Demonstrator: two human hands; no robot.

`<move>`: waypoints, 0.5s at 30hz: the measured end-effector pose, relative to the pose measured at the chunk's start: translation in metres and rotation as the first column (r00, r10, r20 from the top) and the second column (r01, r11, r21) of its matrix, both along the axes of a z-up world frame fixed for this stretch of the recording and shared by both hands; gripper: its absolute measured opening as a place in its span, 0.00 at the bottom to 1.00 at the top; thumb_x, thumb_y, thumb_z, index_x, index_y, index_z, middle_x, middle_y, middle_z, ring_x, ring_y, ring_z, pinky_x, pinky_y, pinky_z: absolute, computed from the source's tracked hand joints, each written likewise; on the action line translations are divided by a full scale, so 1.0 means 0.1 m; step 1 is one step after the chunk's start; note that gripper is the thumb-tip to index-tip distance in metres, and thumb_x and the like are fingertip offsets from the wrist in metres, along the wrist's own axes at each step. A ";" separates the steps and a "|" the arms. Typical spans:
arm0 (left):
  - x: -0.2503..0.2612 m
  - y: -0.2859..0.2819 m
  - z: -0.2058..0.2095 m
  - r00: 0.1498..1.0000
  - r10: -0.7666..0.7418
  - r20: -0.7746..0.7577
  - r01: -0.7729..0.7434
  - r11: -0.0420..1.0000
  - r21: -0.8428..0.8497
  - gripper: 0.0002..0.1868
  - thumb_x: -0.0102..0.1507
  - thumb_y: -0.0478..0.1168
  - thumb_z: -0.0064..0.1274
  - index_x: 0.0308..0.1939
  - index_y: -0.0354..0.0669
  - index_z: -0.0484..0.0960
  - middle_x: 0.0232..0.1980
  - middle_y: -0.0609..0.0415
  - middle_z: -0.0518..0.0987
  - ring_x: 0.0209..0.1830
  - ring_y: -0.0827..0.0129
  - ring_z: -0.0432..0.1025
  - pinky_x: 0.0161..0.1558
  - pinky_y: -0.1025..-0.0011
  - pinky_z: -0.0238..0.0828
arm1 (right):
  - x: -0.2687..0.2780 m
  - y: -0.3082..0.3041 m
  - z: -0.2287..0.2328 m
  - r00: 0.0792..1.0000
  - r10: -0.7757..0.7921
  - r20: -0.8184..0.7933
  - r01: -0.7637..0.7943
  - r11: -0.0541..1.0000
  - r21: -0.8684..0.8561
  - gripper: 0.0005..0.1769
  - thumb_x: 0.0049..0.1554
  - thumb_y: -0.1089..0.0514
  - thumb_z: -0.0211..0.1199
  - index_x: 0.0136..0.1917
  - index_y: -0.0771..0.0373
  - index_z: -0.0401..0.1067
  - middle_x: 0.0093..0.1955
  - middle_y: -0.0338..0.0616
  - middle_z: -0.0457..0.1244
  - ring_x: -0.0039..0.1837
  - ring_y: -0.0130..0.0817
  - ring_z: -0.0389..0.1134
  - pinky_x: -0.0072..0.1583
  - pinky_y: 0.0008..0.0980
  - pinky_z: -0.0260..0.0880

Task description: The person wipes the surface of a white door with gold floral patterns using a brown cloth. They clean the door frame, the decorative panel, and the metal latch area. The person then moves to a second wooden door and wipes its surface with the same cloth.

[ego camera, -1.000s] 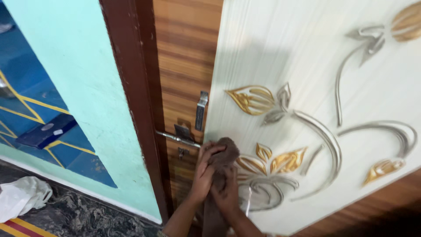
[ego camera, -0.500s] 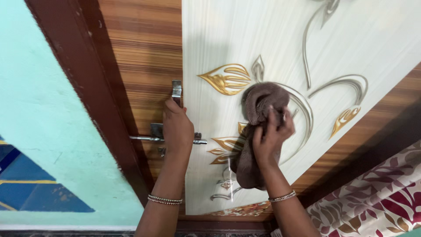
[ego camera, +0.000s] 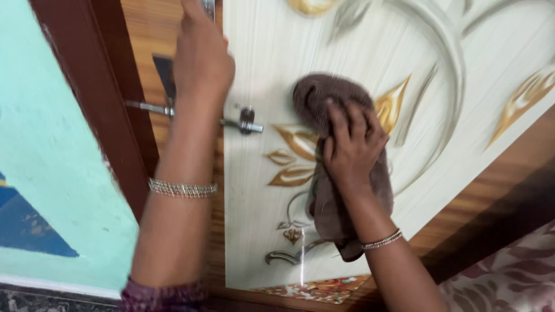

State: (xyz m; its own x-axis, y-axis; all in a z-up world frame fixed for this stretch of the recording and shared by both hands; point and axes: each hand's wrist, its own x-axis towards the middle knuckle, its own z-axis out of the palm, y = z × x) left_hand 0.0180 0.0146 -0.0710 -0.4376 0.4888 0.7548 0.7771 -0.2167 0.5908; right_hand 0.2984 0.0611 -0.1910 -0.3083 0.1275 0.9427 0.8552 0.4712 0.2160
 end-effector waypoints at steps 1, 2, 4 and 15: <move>-0.08 0.07 -0.03 0.998 0.031 -0.049 -0.031 1.000 -0.005 0.15 0.60 0.24 0.47 0.52 0.25 0.71 0.47 0.39 0.77 0.46 0.51 0.77 0.46 0.57 0.75 | 0.00 0.00 -0.06 1.000 0.005 -0.006 -0.005 1.000 0.009 0.35 0.54 0.60 0.63 0.75 0.46 0.69 0.76 0.41 0.57 0.76 0.48 0.53 0.72 0.52 0.52; -0.15 0.15 -0.05 0.990 0.058 -0.127 -0.058 0.998 0.000 0.12 0.59 0.23 0.47 0.46 0.28 0.75 0.43 0.41 0.79 0.43 0.50 0.77 0.45 0.55 0.74 | -0.01 0.01 -0.09 1.000 0.008 -0.021 -0.007 1.000 0.029 0.35 0.54 0.60 0.63 0.75 0.46 0.69 0.76 0.41 0.57 0.76 0.48 0.53 0.72 0.53 0.52; -0.28 0.31 -0.03 0.966 0.099 -0.237 -0.109 0.994 -0.029 0.08 0.62 0.26 0.46 0.42 0.32 0.79 0.38 0.41 0.80 0.40 0.49 0.78 0.44 0.53 0.75 | -0.02 0.01 -0.17 0.999 0.019 -0.046 -0.016 0.998 0.058 0.36 0.54 0.59 0.63 0.76 0.46 0.69 0.77 0.40 0.57 0.76 0.47 0.53 0.72 0.53 0.52; -0.02 0.27 -2.48 0.863 0.164 -0.478 -0.138 0.986 0.089 0.21 0.71 0.41 0.38 0.67 0.43 0.58 0.68 0.49 0.58 0.69 0.51 0.52 0.68 0.50 0.50 | 0.10 0.23 -0.83 0.999 0.037 -0.023 -0.030 0.960 0.278 0.31 0.52 0.60 0.62 0.70 0.57 0.69 0.73 0.55 0.55 0.72 0.61 0.51 0.66 0.66 0.49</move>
